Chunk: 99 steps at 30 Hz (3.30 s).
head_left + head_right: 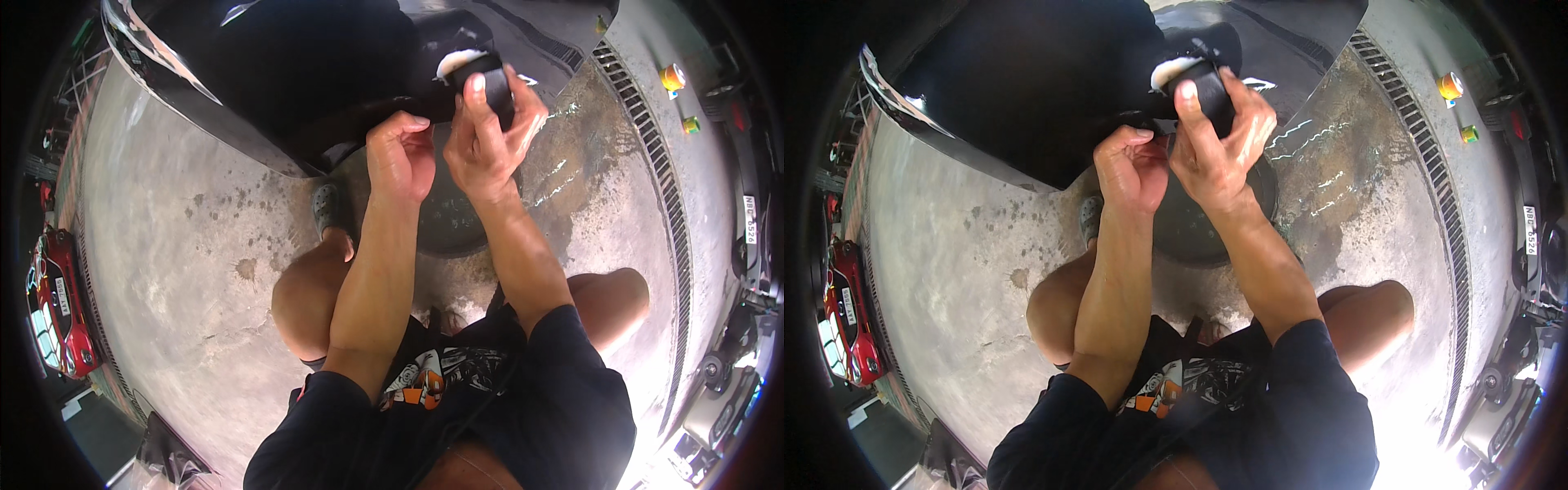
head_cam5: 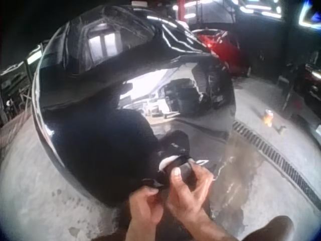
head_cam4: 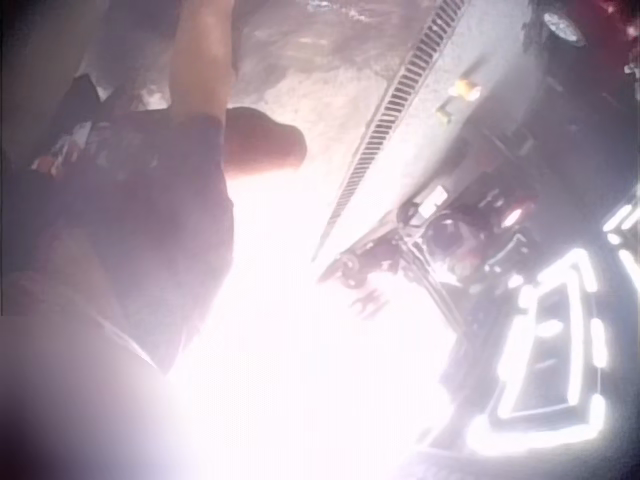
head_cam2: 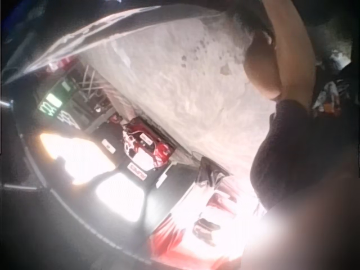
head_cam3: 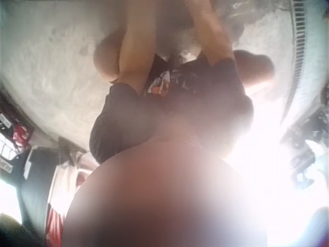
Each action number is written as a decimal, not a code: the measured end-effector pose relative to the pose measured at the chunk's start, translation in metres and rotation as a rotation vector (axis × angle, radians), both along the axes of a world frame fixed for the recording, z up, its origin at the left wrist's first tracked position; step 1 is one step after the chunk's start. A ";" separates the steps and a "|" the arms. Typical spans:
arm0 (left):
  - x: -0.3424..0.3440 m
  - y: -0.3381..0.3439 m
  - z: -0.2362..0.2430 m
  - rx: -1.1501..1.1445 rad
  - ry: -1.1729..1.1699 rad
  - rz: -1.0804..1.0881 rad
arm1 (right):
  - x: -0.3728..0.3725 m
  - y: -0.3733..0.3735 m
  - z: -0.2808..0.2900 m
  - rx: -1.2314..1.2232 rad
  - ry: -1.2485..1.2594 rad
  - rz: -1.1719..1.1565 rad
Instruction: The person kneels on the floor and uses a black plastic scraper to remove a white substance from a detached black car bumper. They repeatedly scrape the surface, wipe it with a yellow cloth, and rinse the scraper in a bucket of water.
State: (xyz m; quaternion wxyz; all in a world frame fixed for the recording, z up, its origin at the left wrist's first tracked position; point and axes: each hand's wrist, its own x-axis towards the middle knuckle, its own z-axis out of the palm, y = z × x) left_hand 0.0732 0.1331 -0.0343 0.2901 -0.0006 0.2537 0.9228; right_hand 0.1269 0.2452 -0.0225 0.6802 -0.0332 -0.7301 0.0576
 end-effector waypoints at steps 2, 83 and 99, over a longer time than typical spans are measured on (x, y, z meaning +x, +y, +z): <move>-0.002 -0.002 -0.002 0.020 -0.026 -0.055 | -0.001 0.000 0.000 -0.057 -0.101 0.003; -0.007 -0.002 -0.019 0.020 -0.085 -0.079 | 0.002 -0.006 -0.003 -0.063 -0.126 0.045; -0.007 -0.004 -0.020 0.001 -0.099 -0.026 | -0.002 -0.006 0.000 -0.032 -0.055 0.070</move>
